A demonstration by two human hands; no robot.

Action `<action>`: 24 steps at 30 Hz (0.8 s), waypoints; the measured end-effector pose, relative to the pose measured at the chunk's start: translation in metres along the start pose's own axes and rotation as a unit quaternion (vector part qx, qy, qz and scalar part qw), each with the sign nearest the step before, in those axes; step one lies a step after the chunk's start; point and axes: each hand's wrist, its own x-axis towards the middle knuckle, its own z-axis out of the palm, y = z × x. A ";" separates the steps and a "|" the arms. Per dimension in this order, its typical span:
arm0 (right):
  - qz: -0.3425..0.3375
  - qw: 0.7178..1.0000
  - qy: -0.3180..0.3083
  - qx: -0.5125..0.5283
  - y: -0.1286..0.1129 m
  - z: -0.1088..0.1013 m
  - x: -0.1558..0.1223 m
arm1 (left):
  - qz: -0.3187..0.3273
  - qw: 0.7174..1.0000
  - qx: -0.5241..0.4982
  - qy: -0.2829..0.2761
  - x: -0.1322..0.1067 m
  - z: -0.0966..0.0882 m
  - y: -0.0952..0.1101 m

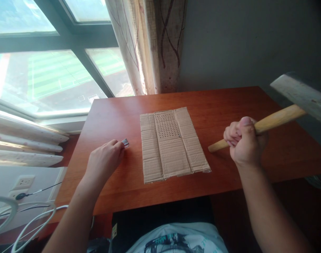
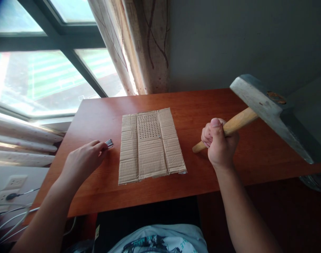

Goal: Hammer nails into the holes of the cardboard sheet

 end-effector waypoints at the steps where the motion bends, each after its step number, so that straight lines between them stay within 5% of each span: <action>1: 0.001 1.000 0.000 0.001 0.000 0.000 0.000 | -0.001 1.000 -0.010 0.010 0.000 -0.003 0.001; 5: -0.001 1.000 -0.003 0.002 0.001 0.000 0.000 | 0.015 0.978 -0.182 0.099 0.001 -0.024 0.013; 10: -0.006 1.000 -0.001 -0.008 0.002 0.001 -0.001 | 0.019 0.854 -0.502 0.134 0.011 -0.052 0.051; 13: -0.002 1.000 0.000 -0.005 0.001 0.002 -0.001 | 0.069 0.806 -0.578 0.104 0.023 -0.059 0.081; 18: 0.002 1.000 0.004 -0.008 0.002 0.002 0.000 | 0.130 0.825 -0.544 0.076 0.046 -0.055 0.117; 24: -0.002 1.000 0.008 -0.013 0.004 0.001 0.000 | 0.147 0.880 -0.441 0.098 0.055 -0.051 0.125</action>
